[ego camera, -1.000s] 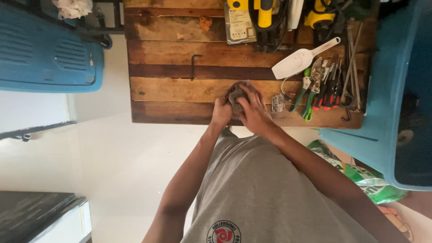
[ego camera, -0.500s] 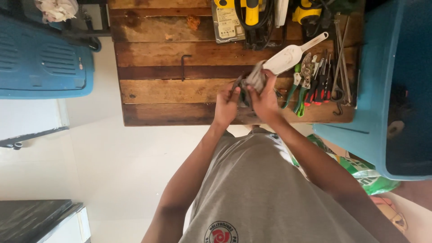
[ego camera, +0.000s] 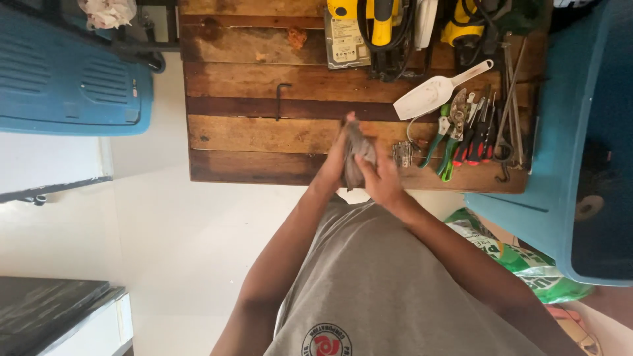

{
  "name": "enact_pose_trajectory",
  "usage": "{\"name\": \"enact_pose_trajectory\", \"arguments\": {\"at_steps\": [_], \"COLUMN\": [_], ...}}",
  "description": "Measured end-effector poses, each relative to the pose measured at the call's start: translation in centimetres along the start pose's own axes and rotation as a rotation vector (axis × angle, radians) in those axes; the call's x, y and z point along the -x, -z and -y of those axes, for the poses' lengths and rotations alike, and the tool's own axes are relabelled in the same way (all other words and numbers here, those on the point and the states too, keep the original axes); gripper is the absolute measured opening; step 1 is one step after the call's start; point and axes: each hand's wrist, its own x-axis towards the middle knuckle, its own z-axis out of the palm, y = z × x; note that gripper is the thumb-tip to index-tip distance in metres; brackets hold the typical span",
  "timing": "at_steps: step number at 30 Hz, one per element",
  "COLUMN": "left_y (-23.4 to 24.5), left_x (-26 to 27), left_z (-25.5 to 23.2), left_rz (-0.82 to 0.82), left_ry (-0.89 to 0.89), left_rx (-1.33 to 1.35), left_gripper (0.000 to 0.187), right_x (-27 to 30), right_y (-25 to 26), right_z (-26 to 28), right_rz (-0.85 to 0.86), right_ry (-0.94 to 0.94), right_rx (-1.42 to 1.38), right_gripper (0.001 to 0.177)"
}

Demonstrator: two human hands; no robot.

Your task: Repairing and cleaning a circular saw on a workbench.

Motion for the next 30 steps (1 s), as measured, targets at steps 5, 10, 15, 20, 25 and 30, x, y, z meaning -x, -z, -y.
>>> {"name": "enact_pose_trajectory", "arguments": {"at_steps": [5,10,15,20,25,30], "left_y": [-1.5,1.2,-2.7,-3.4,-2.0,-4.3], "left_x": [0.9,-1.0,1.1,1.2,-0.7,-0.5], "left_z": [-1.8,2.1,-4.5,-5.8,-2.8,-6.7], "left_rz": [0.296,0.238,0.409,0.400,0.273,0.434], "left_ry": [-0.059,-0.024,-0.211,-0.187,-0.082,-0.174], "left_rx": [0.454,0.568,0.459,0.446,0.509,0.302], "left_gripper": [0.074,0.074,0.077,0.078,0.079,0.082], "right_x": [-0.3,-3.5,-1.3,-2.7,-2.2,-2.2], "right_y": [0.6,1.2,0.3,2.0,2.9,1.1], "right_z": [3.2,4.5,4.5,1.8,5.7,3.7], "right_rz": [-0.077,-0.329,-0.094,-0.224,-0.361,-0.182], "right_ry": [0.798,0.771,0.903,0.983,0.744,0.839], "right_rx": [0.529,0.513,0.505,0.779,0.756,0.702], "right_gripper": [0.053,0.061,0.060,0.056,0.065,0.059]}}
